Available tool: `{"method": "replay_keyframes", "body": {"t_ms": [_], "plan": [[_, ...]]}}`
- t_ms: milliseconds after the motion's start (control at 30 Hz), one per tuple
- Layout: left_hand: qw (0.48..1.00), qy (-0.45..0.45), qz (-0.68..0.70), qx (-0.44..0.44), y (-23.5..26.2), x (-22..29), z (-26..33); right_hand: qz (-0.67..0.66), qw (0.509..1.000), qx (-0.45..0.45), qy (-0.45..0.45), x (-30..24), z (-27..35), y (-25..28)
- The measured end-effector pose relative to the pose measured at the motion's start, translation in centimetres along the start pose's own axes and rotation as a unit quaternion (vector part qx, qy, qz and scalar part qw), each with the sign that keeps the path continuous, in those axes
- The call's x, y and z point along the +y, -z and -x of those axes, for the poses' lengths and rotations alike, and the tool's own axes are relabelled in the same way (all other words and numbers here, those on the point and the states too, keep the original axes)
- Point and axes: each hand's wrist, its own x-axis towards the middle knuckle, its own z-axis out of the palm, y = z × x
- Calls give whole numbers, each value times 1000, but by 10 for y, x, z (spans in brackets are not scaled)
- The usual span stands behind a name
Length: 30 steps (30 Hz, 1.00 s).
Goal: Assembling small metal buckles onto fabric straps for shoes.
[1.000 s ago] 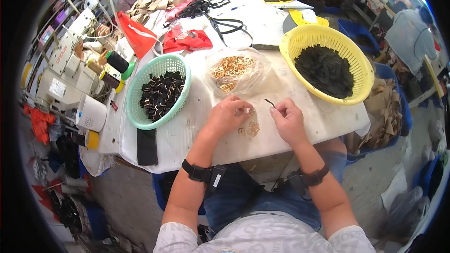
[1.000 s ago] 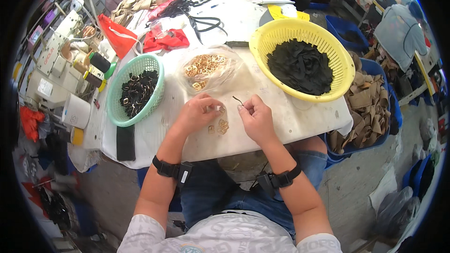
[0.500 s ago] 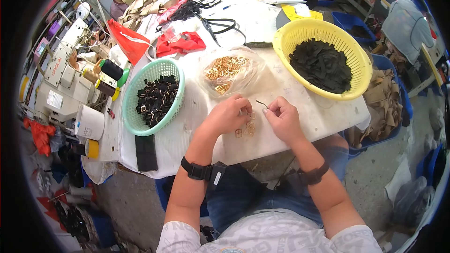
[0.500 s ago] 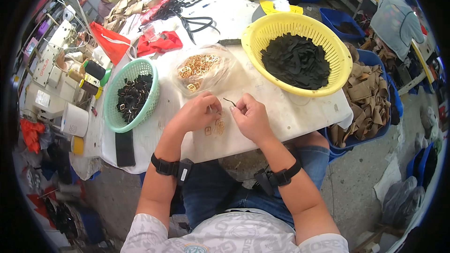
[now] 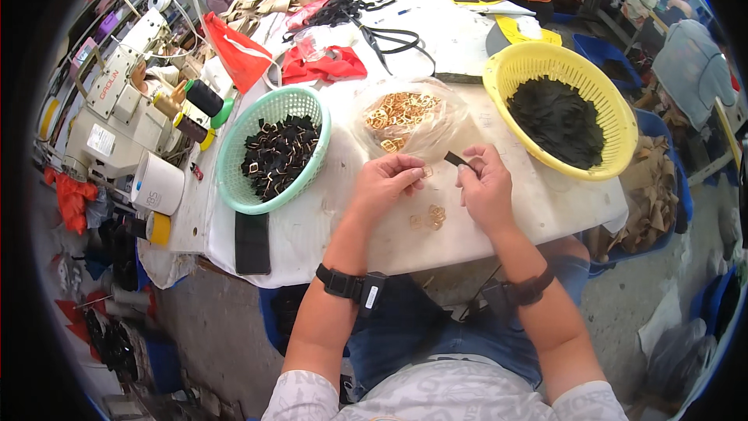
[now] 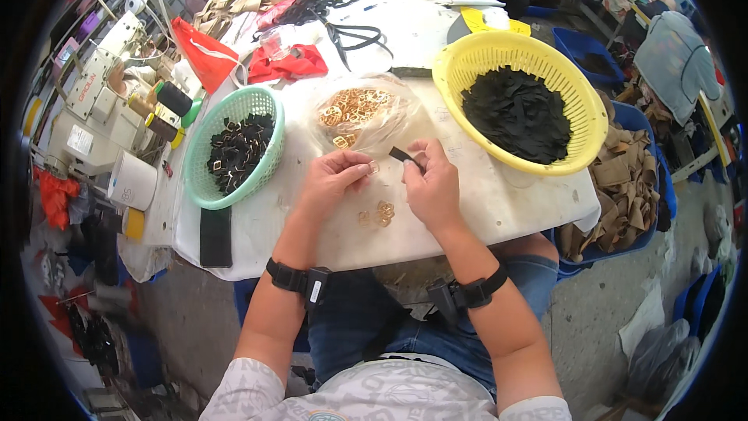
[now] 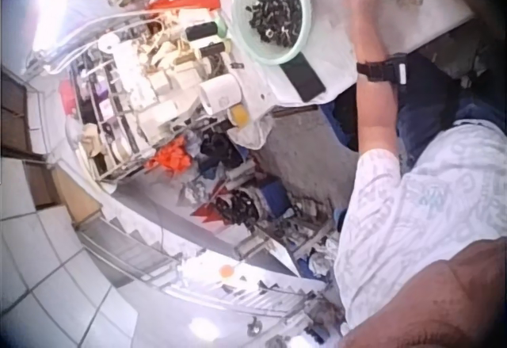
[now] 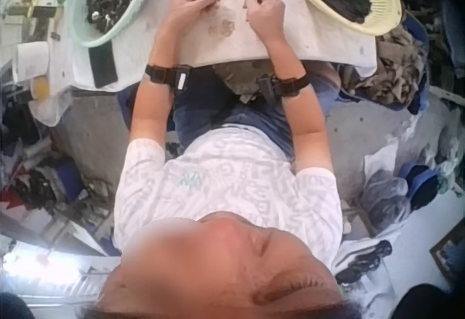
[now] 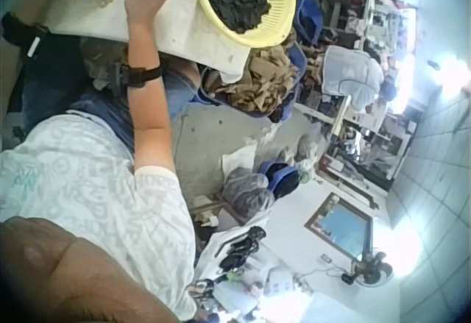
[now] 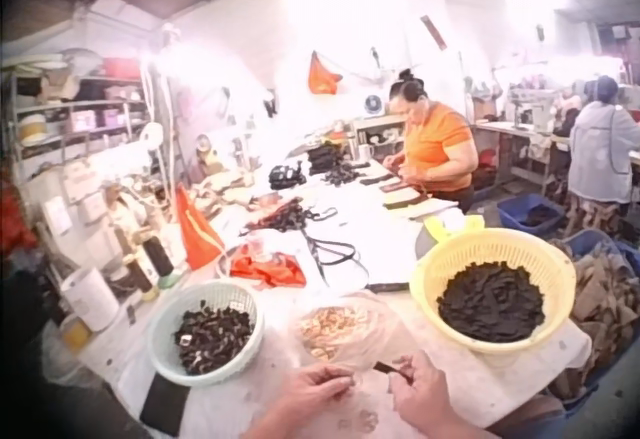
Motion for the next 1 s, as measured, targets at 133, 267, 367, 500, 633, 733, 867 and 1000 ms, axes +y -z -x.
{"method": "replay_keyframes", "body": {"t_ms": [133, 267, 367, 500, 633, 733, 867, 1000], "plan": [[1000, -12, 25, 9, 0, -3, -2, 99, 993, -30, 55, 22, -5, 5], [999, -10, 35, 6, 4, -6, -4, 159, 979, -40, 121, 26, -1, -1], [999, -11, 39, 3, 5, -7, -4, 178, 972, -51, 147, 22, -1, -5], [999, -9, 38, -1, 4, -6, -2, 184, 971, -70, 138, 19, -1, -6], [999, 28, 26, 3, -7, -4, 14, 178, 968, -115, 132, 15, 2, -4], [997, 12, 61, 39, -14, -6, 23, 169, 966, -141, 134, 13, 5, -2], [996, -23, 40, 80, -17, -12, 26, 170, 964, -132, 155, 15, 6, 0], [995, -28, 21, 92, -17, -14, 27, 185, 959, -127, 175, 8, 9, -5]]}}
